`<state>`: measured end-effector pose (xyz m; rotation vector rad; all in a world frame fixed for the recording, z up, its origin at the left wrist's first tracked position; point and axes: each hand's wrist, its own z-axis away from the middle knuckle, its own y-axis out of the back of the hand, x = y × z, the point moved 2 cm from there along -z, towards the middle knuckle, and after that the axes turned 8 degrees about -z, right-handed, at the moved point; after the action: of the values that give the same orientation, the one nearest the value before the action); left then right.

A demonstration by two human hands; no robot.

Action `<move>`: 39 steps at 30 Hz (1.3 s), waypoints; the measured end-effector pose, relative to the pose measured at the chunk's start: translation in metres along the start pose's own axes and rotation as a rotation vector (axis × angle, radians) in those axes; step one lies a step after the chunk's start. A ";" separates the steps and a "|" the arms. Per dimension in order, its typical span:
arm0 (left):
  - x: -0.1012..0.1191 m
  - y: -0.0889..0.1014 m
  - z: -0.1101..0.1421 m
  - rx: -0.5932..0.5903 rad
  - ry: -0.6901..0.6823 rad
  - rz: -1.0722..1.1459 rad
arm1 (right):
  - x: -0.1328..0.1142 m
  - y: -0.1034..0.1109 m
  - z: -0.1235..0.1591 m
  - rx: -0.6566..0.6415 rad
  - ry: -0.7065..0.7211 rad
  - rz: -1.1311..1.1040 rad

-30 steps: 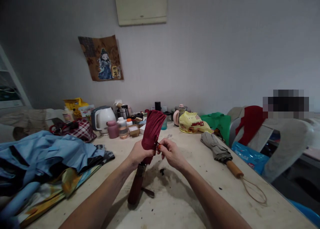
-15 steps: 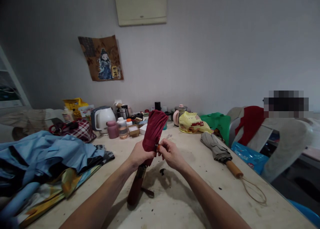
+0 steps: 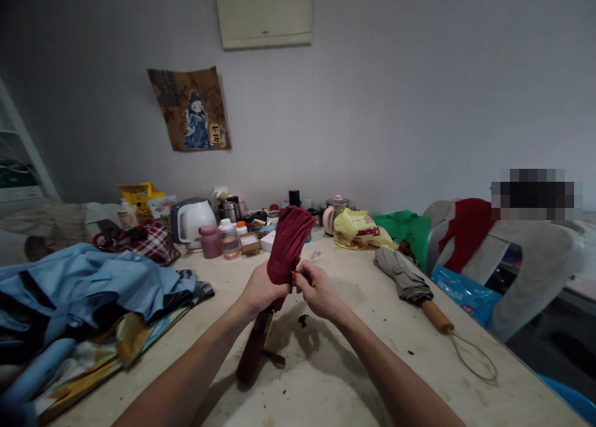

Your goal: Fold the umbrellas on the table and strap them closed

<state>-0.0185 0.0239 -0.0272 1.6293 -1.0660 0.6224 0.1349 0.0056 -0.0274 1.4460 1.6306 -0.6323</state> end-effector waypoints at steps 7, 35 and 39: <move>0.005 0.001 0.002 -0.010 0.024 -0.038 | 0.004 0.000 0.001 0.004 0.075 0.098; 0.030 0.005 0.025 -0.017 -0.048 -0.323 | -0.017 0.020 -0.005 0.365 0.029 0.090; 0.041 0.000 0.040 -0.125 -0.257 -0.504 | -0.032 0.047 -0.009 0.716 0.123 -0.392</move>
<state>-0.0039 -0.0273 -0.0059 1.8065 -0.8033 0.0140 0.1775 0.0050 0.0118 1.6775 1.9050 -1.4898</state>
